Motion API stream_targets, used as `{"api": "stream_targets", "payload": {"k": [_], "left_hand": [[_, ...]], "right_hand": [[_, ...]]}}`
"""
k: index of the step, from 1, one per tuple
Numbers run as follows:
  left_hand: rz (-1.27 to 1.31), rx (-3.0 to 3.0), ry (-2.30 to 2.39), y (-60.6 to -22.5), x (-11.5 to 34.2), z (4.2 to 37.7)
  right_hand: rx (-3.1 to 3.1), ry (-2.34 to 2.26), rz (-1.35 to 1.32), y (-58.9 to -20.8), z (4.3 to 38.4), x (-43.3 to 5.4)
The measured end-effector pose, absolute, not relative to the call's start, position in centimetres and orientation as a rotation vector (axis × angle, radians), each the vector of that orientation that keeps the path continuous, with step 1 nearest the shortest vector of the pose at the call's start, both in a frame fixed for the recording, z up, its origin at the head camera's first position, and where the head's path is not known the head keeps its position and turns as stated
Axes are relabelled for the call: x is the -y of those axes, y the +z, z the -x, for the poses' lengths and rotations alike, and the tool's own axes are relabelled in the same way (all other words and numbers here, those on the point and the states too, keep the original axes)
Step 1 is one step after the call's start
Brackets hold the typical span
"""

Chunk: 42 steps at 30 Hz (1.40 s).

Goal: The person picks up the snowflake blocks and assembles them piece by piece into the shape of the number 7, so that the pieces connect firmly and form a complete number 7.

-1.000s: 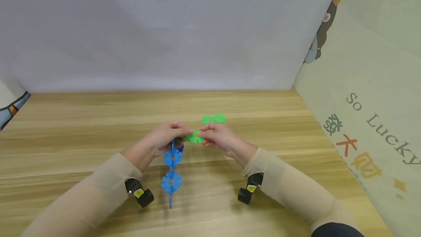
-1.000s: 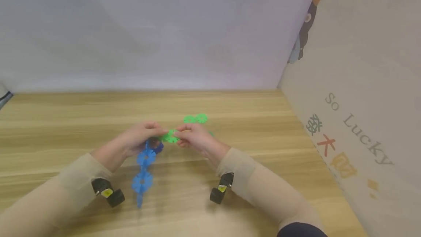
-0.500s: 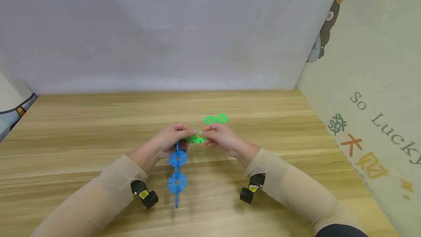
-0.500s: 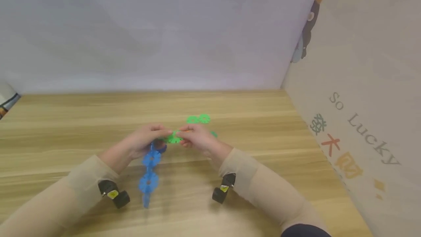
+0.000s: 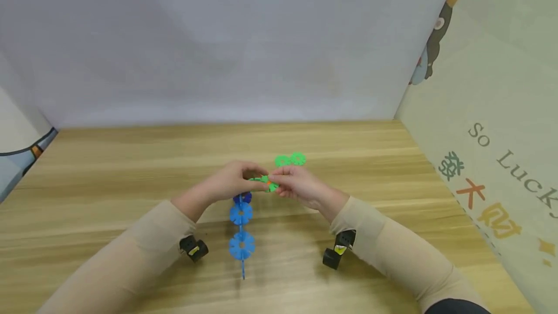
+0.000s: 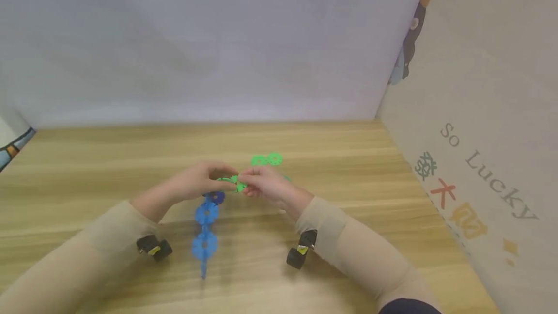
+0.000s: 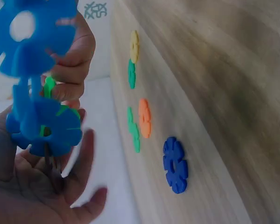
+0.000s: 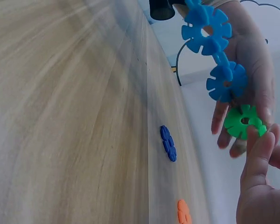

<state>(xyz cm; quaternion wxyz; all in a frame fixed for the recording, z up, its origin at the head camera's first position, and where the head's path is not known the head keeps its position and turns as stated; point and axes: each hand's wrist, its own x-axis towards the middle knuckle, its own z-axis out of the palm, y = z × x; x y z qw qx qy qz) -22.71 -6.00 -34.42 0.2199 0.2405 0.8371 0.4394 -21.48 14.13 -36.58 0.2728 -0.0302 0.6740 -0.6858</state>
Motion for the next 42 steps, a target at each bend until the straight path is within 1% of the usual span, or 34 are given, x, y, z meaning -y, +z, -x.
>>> {"api": "stream_targets", "payload": {"k": [2,6,9,14,16,20,24,29,35,42], "left_hand": [[-0.686,-2.314,1.214,-34.5,5.9,22.7],[-0.640,-2.306,1.262,-34.6,6.2,22.9],[-0.620,-2.316,1.290,-34.7,6.5,22.9],[-0.579,-2.302,1.275,-34.9,7.3,22.4],[-0.566,-2.304,1.254,-35.0,7.4,22.2],[-0.572,-2.299,1.253,-35.1,7.2,22.0],[-0.591,-2.273,1.294,-35.4,7.0,21.9],[-0.611,-2.251,1.311,-35.8,6.7,22.0],[-0.594,-2.280,1.307,-35.5,6.8,22.2],[-0.575,-2.277,1.297,-35.6,7.1,21.9]], "right_hand": [[-1.793,-1.851,0.073,-36.7,21.5,-14.2],[-1.804,-1.853,0.100,-36.6,22.0,-14.8],[-1.920,-1.848,0.108,-36.4,22.8,-16.3],[-2.202,-1.780,0.016,-36.8,24.3,-19.4],[-2.342,-1.650,0.045,-37.0,24.7,-20.3],[-2.618,-1.193,0.257,-37.5,25.6,-21.2],[-2.748,-0.743,0.496,-37.9,26.7,-21.3],[-2.737,-0.512,0.643,-38.1,27.7,-20.4],[-2.731,-0.288,0.684,-37.9,27.6,-19.3],[-2.741,-0.281,0.538,-37.9,27.1,-18.7]]}}
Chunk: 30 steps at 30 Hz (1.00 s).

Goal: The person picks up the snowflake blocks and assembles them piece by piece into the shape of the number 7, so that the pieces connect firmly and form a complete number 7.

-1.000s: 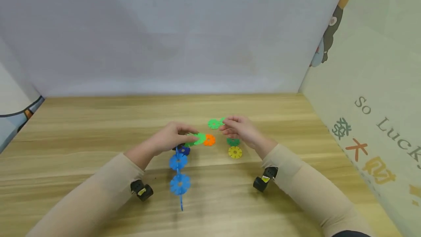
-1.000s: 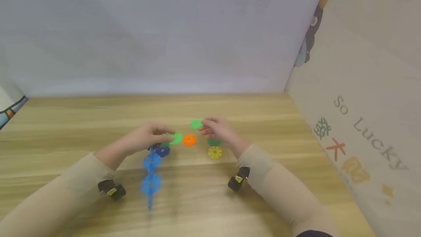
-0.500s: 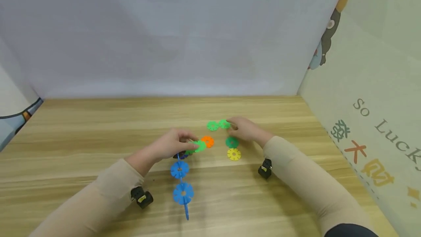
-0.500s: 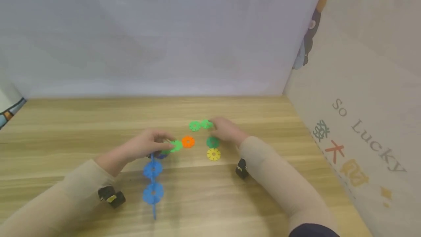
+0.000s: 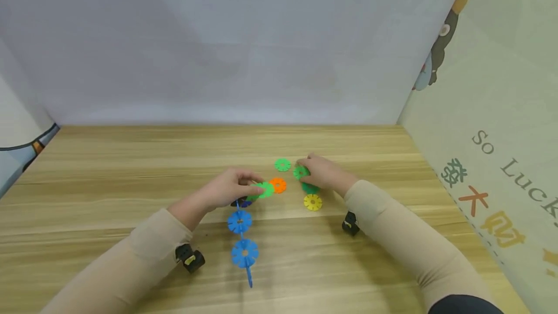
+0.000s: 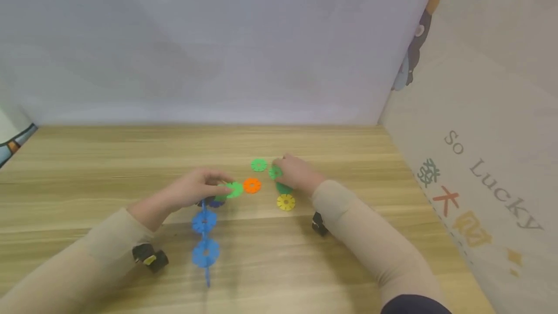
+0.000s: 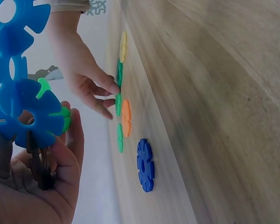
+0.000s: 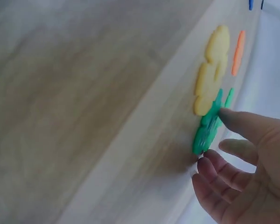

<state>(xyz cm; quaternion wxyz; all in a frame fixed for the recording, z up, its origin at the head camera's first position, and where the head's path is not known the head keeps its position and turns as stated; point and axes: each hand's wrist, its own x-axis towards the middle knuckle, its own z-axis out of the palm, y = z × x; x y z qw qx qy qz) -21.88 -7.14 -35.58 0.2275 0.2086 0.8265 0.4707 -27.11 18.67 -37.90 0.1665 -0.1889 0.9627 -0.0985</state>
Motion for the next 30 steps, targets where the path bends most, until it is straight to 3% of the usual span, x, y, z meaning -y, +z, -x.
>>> {"api": "stream_targets", "payload": {"k": [14,30], "left_hand": [[-0.558,-2.280,1.321,-35.2,6.6,22.2],[-0.585,-2.312,1.330,-34.8,6.7,22.2]], "right_hand": [[-2.730,-0.717,0.577,-37.6,26.9,-19.5],[-2.447,-1.298,0.699,-36.3,22.8,-18.6]]}}
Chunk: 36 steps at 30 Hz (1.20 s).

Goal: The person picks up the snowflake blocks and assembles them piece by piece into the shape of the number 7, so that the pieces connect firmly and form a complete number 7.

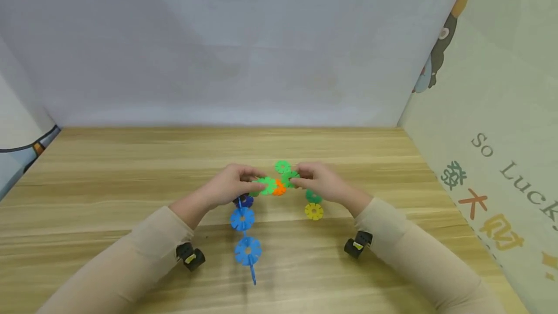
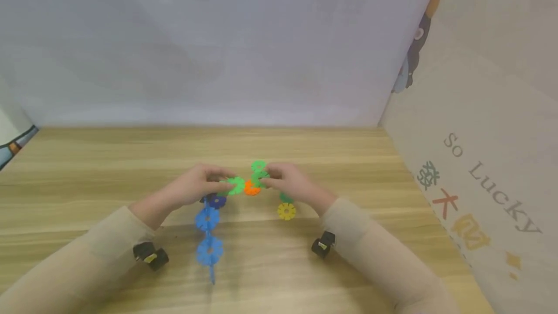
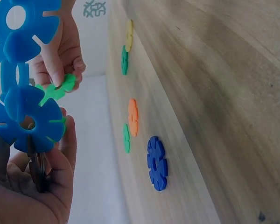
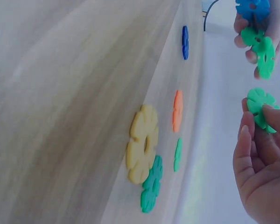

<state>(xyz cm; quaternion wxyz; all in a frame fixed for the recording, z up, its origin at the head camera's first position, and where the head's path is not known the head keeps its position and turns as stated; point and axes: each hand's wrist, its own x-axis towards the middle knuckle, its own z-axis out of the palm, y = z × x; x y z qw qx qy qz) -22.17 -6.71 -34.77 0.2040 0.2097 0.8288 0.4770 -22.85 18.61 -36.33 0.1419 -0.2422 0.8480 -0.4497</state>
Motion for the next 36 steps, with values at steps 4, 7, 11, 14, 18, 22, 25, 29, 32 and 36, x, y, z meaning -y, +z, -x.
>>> {"api": "stream_targets", "payload": {"k": [4,7,11,14,18,22,25,29,32,36], "left_hand": [[-0.574,-2.324,1.335,-34.7,6.7,22.0],[-0.575,-2.314,1.339,-34.6,6.6,21.9],[-0.583,-2.293,1.345,-34.5,6.6,22.1],[-0.589,-2.294,1.343,-34.5,6.7,22.3],[-0.599,-2.297,1.339,-34.5,6.8,22.7],[-0.622,-2.273,1.328,-34.5,6.8,23.0],[-0.647,-2.247,1.345,-34.5,6.8,23.2],[-0.653,-2.229,1.364,-34.4,7.0,23.6],[-0.632,-2.212,1.356,-34.3,7.2,23.7],[-0.605,-2.199,1.354,-34.3,7.6,23.6]], "right_hand": [[-2.412,-1.338,0.740,-36.2,22.4,-18.1],[-2.420,-1.350,0.760,-36.0,22.3,-17.9],[-2.455,-1.334,0.783,-35.7,22.2,-17.6],[-2.485,-1.305,0.802,-35.5,22.2,-17.4],[-2.531,-1.269,0.826,-35.2,22.1,-17.2],[-2.534,-1.244,0.867,-35.2,21.9,-17.0],[-2.509,-1.264,0.871,-35.3,21.9,-16.7],[-2.512,-1.268,0.852,-34.9,21.9,-16.5],[-2.513,-1.233,0.873,-34.8,22.0,-16.4],[-2.490,-1.226,0.889,-34.9,22.0,-16.2]]}}
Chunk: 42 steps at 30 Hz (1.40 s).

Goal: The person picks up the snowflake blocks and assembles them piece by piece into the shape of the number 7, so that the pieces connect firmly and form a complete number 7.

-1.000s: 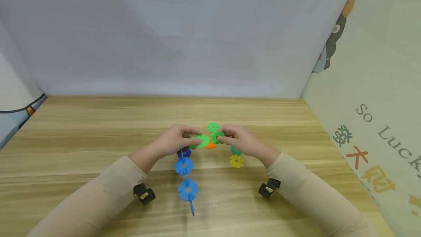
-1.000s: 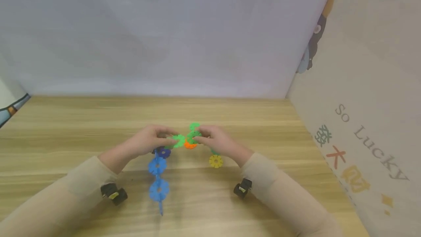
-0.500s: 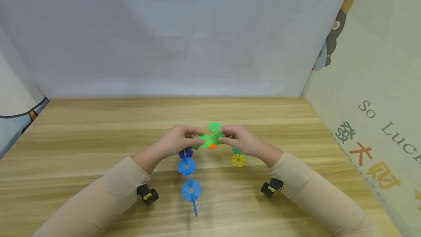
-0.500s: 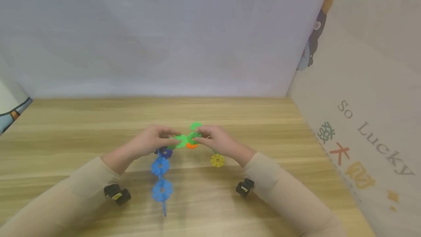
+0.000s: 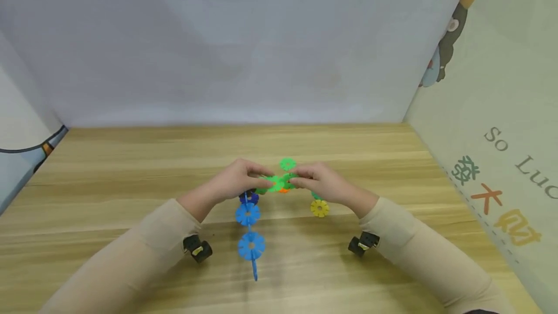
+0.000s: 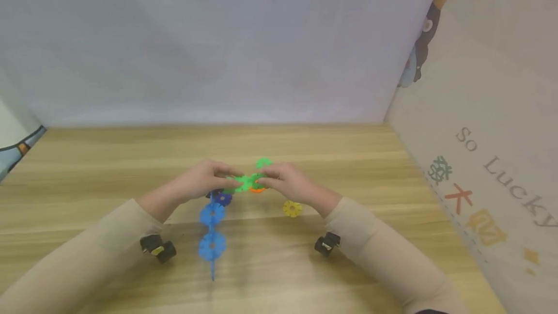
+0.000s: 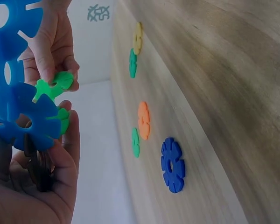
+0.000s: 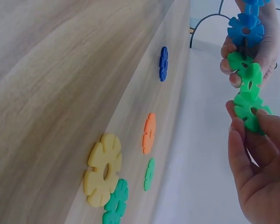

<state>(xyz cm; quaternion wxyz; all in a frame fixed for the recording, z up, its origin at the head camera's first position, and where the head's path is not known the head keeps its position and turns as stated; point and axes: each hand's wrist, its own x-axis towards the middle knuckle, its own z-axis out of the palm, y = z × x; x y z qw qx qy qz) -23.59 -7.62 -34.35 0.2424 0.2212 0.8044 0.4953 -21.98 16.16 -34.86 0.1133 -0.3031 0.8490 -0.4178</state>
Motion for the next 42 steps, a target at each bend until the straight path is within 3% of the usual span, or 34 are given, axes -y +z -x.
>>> {"api": "stream_targets", "payload": {"k": [18,42], "left_hand": [[-0.650,-2.266,1.260,-33.6,7.8,24.2],[-0.593,-2.250,1.283,-33.8,7.9,24.5]], "right_hand": [[-2.516,-1.263,0.991,-34.9,22.2,-15.7],[-2.545,-1.349,0.903,-35.6,22.4,-14.8]]}}
